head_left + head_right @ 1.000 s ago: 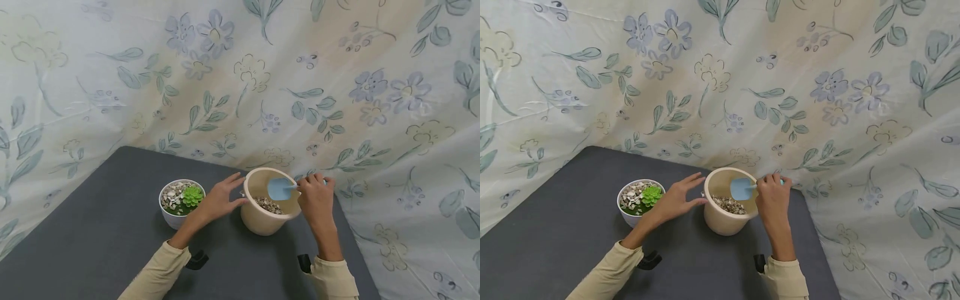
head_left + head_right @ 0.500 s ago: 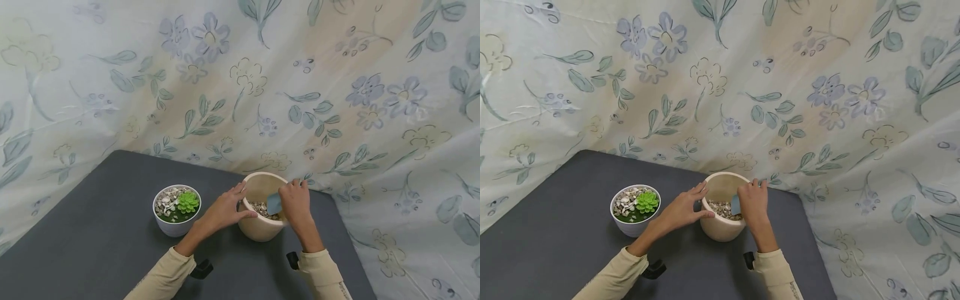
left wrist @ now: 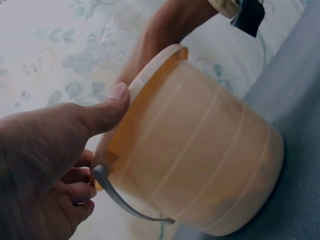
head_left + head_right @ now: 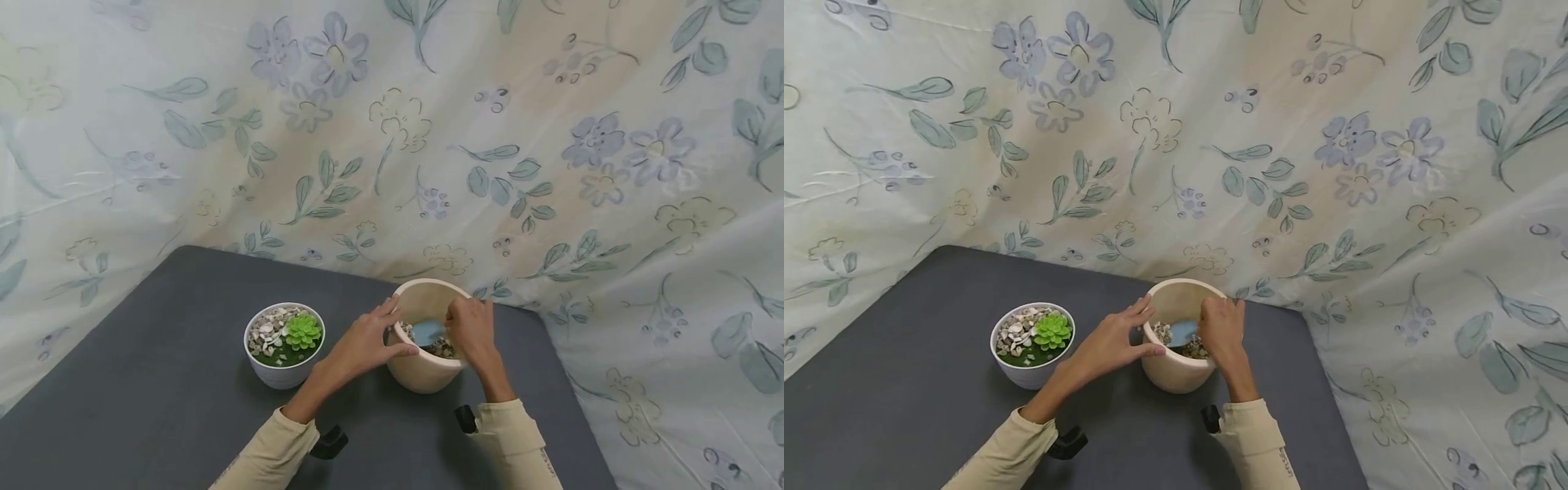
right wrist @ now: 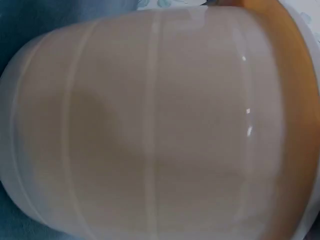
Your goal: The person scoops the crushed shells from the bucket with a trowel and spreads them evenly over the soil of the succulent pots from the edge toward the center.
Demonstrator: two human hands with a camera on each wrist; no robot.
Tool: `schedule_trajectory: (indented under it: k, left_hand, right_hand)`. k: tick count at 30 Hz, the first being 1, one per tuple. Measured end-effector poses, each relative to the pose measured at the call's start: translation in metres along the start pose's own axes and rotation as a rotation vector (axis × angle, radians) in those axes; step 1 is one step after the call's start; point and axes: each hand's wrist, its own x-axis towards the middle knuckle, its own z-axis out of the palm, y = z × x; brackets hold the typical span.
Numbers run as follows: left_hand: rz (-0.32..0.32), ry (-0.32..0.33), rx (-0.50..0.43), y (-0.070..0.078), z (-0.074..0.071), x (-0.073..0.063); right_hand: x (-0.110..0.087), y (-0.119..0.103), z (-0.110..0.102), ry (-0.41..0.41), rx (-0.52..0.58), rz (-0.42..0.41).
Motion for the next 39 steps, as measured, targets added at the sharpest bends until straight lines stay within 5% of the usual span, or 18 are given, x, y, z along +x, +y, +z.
schedule_trajectory:
  k: [10, 22, 32, 39]
  left_hand:
    - [-0.007, 0.016, -0.001, 0.002, 0.000, -0.001]
    - [-0.014, 0.013, -0.024, 0.003, 0.000, -0.002]
    - [0.014, -0.008, -0.019, -0.002, -0.003, -0.003]
    - [0.050, 0.097, -0.024, 0.003, -0.020, -0.007]
  right_hand:
    - [-0.013, 0.003, -0.018, -0.054, 0.188, 0.210]
    - [-0.031, 0.010, -0.058, 0.017, 0.286, 0.358]
    - [-0.043, 0.008, -0.083, 0.053, 0.303, 0.398]
    - [-0.053, 0.003, -0.102, 0.062, 0.301, 0.396]
